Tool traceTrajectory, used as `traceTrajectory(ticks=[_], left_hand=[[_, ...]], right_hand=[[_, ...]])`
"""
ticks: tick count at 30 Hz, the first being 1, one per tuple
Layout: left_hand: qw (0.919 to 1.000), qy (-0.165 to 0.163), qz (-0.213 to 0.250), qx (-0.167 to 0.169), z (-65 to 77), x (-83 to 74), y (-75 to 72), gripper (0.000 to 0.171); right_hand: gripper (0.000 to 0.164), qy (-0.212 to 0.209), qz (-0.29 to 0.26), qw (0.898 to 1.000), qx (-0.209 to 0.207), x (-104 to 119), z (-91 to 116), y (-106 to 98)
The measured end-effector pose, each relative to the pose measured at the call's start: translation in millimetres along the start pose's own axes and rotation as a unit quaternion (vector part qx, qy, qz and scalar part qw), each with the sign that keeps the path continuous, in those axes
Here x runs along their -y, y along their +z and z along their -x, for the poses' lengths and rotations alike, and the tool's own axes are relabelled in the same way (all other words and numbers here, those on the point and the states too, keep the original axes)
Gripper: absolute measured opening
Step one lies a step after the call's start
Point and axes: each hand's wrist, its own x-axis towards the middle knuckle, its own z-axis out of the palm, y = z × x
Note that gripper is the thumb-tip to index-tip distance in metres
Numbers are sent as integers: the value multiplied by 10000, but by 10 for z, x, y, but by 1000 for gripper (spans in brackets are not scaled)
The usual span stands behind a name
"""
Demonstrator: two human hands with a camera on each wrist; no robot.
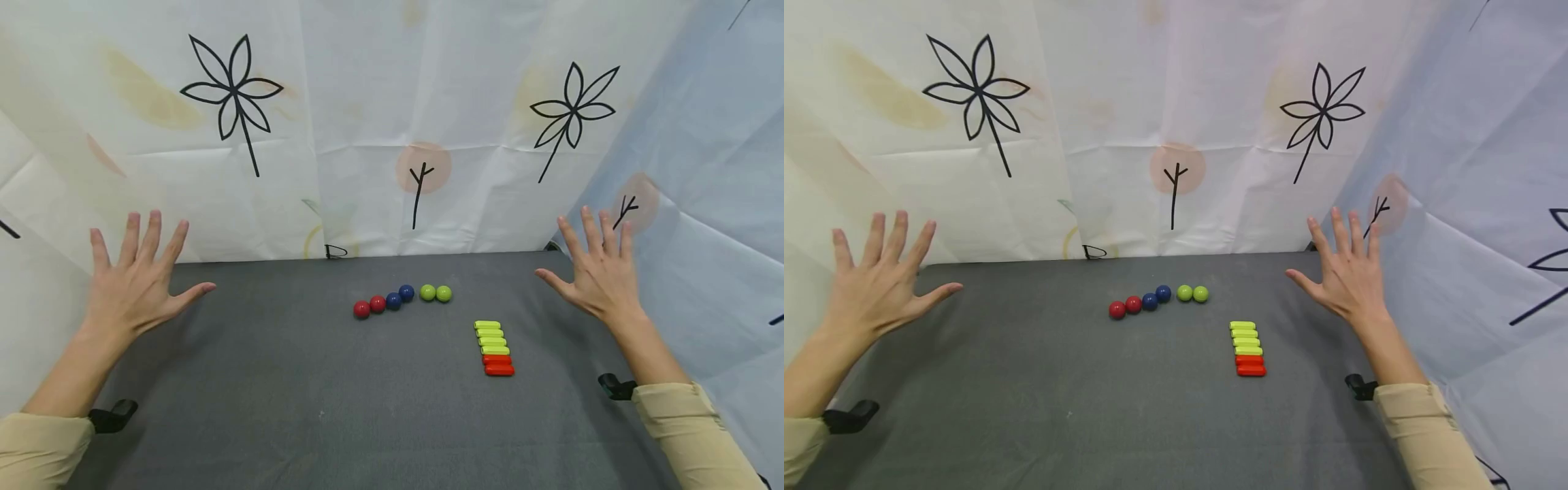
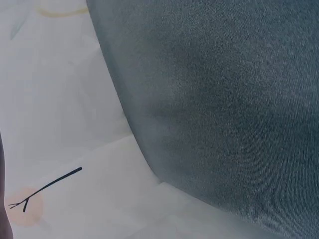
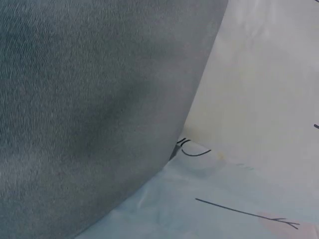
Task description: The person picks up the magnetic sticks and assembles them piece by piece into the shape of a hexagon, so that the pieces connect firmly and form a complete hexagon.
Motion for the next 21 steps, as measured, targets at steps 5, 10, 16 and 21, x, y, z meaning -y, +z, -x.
traceTrajectory(ticks=[5, 10, 16, 21], left_hand=[[9992, -112, 45, 371, -9, -33, -15, 117], [9988, -117, 273, 379, -7, -132, 2, 105], [9973, 48, 710, -165, 2, -303, 85, 90], [9938, 19, 1069, -294, 52, -425, 157, 81]], right_hand=[[116, 61, -243, 9997, 27, 74, 10, 17], [113, 9, -498, 9988, -36, 164, 30, 79], [99, -53, -1026, 9947, -104, 305, 80, 122], [95, 115, -1706, 9852, 123, 414, 119, 159]])
